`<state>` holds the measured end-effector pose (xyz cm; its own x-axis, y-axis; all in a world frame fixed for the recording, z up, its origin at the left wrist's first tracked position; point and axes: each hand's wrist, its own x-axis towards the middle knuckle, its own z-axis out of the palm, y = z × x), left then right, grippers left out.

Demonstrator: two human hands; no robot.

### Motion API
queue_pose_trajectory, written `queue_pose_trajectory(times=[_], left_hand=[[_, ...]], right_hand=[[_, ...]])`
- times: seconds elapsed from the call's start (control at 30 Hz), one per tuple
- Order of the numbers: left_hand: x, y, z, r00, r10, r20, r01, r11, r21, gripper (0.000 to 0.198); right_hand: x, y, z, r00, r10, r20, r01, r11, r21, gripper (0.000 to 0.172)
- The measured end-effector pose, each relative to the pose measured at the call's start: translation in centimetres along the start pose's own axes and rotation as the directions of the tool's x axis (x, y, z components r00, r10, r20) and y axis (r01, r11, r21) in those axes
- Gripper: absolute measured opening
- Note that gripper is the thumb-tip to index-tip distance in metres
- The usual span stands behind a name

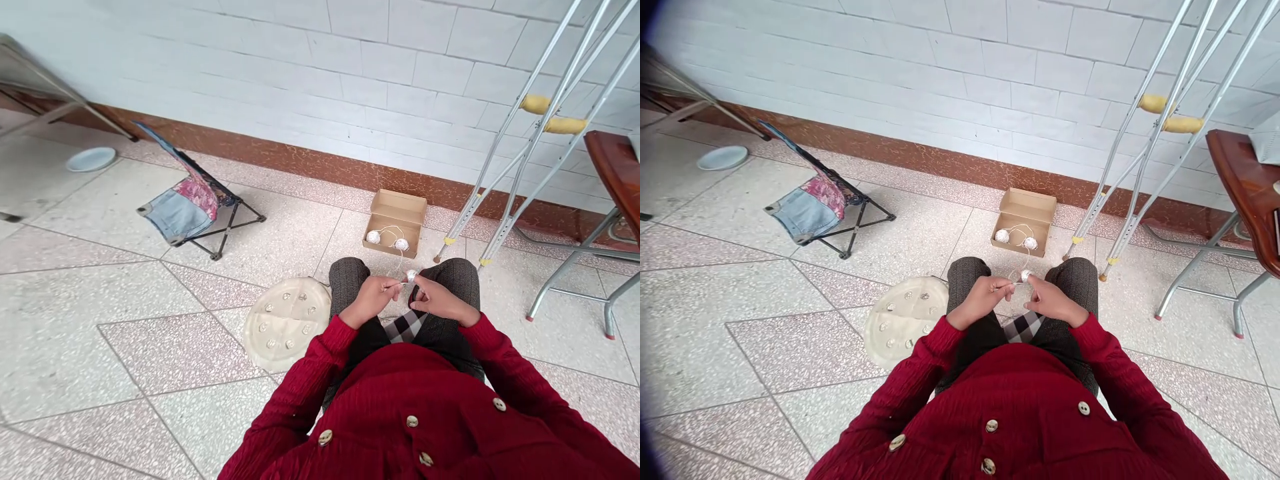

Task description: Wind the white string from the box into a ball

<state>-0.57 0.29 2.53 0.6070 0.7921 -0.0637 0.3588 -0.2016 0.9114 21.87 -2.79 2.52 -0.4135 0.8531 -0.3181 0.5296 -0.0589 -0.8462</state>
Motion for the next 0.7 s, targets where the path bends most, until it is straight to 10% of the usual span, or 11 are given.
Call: queue_pose_trajectory(times=[0.3,0.47,0.7], left_hand=[[-0.2,-0.1,-0.1,0.999,0.03,0.026,-0.03,0.999,0.026,0.039],[0.5,1.1,-1.7,0.989,0.134,-0.058,-0.131,0.991,0.038,0.04],[3.3,1.3,-3.9,0.969,0.187,-0.162,-0.176,0.981,0.079,0.039]], right_hand=[[-0.4,-2.9,-1.2,0.964,-0.036,-0.264,-0.046,0.954,-0.297,0.047],[0.3,-3.2,-1.7,0.971,-0.117,-0.211,0.02,0.911,-0.412,0.033],[-0.1,-4.7,-1.4,0.994,-0.103,0.043,0.078,0.917,0.391,0.034]])
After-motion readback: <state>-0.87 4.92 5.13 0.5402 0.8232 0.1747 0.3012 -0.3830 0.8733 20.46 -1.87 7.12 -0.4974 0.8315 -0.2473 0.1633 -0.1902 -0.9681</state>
